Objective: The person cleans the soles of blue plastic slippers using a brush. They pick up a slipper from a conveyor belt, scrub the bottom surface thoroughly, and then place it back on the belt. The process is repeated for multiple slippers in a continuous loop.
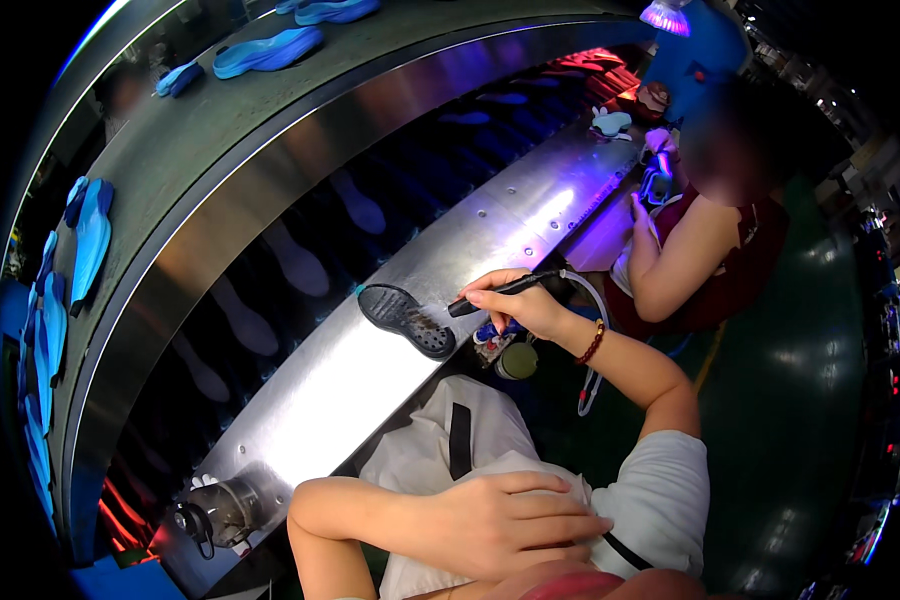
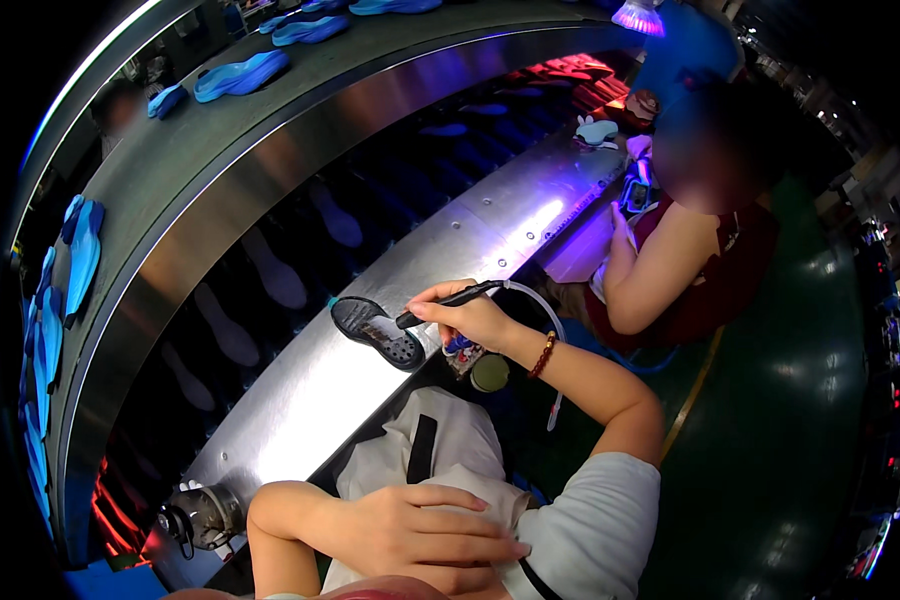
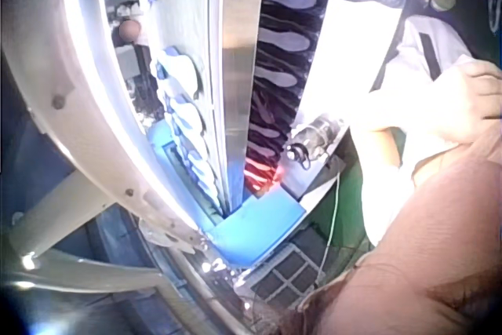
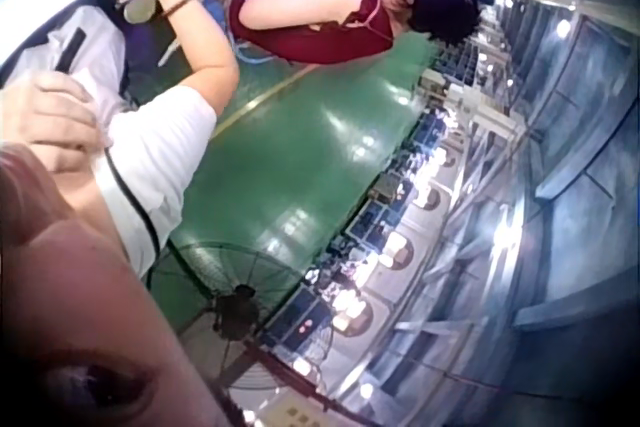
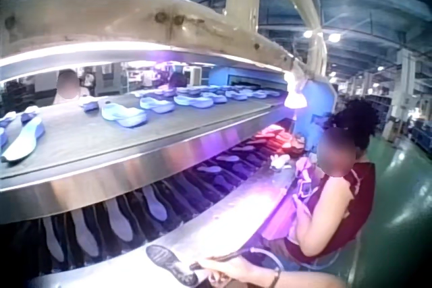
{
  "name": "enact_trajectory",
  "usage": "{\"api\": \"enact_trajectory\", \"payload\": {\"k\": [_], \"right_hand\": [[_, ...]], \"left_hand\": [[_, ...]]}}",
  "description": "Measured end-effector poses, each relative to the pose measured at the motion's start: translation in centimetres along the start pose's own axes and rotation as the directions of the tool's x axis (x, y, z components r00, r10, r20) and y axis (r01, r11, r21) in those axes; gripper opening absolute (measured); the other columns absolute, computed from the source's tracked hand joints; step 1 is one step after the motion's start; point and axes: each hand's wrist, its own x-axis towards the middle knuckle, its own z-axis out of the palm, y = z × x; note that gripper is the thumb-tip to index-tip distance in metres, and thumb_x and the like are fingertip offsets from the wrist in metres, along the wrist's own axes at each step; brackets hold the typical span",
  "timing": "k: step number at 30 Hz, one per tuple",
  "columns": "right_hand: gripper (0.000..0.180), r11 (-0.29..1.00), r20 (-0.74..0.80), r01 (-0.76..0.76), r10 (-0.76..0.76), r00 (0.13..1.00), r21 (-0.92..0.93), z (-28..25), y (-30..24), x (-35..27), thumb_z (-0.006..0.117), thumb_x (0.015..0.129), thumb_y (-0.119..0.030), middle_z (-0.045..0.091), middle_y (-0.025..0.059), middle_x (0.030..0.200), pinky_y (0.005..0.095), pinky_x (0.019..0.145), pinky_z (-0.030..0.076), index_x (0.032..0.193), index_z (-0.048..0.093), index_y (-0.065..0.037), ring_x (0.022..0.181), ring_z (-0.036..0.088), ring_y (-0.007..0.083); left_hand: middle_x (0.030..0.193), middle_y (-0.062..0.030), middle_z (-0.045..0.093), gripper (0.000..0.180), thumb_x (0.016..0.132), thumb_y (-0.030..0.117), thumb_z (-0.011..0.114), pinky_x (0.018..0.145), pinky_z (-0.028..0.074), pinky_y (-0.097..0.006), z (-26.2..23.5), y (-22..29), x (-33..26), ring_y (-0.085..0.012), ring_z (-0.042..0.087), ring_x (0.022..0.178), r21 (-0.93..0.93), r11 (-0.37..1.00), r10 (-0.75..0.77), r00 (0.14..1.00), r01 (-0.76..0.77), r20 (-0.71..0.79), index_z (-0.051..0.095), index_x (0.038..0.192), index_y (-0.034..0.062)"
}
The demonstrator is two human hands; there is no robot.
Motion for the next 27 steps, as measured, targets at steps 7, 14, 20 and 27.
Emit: {"api": "enact_trajectory", "payload": {"k": [7,14,20,27], "right_hand": [[0.025,0.985,0.029,-0.049,0.055,0.998,-0.163,0.3,-2.6,0.5,0.060,0.087,-0.020,0.060,0.0017,0.066,0.0180,0.045,0.039,0.098,0.063,0.002,0.047,0.050,0.0051],[0.024,0.974,0.041,-0.075,0.085,0.996,-0.214,0.4,-5.5,1.0,0.063,0.084,-0.021,0.061,0.0001,0.068,0.0166,0.045,0.041,0.096,0.064,0.000,0.049,0.051,0.0037],[0.023,0.962,0.002,-0.086,0.090,0.996,-0.258,0.3,-6.3,1.0,0.061,0.084,-0.018,0.058,0.0000,0.070,0.0162,0.044,0.038,0.097,0.065,0.001,0.047,0.049,0.0041],[0.025,0.959,0.007,-0.067,0.071,0.997,-0.276,0.8,-6.4,1.5,0.064,0.084,-0.020,0.062,0.0019,0.072,0.0180,0.048,0.042,0.096,0.064,0.001,0.050,0.052,0.0054]], "left_hand": [[0.108,-0.0151,0.058,0.024,0.075,0.015,0.054,0.082,0.046,-0.036,1.3,0.7,0.5,-0.0284,0.057,0.094,0.087,0.996,0.009,0.999,-0.006,-0.036,0.059,0.095,0.0024],[0.104,-0.0165,0.058,0.028,0.079,0.018,0.052,0.081,0.047,-0.038,1.3,1.1,0.2,-0.0293,0.057,0.091,0.121,0.991,-0.034,0.977,0.061,-0.211,0.056,0.102,0.0019],[0.098,-0.0167,0.059,0.032,0.076,0.017,0.052,0.079,0.048,-0.038,2.1,0.6,0.7,-0.0277,0.059,0.086,0.060,0.998,0.036,0.962,-0.020,-0.271,0.058,0.100,-0.0034],[0.094,-0.0161,0.060,0.032,0.075,0.017,0.053,0.075,0.048,-0.035,2.1,0.9,0.5,-0.0262,0.059,0.078,0.069,0.997,0.037,0.951,-0.017,-0.306,0.059,0.098,-0.0048]]}}
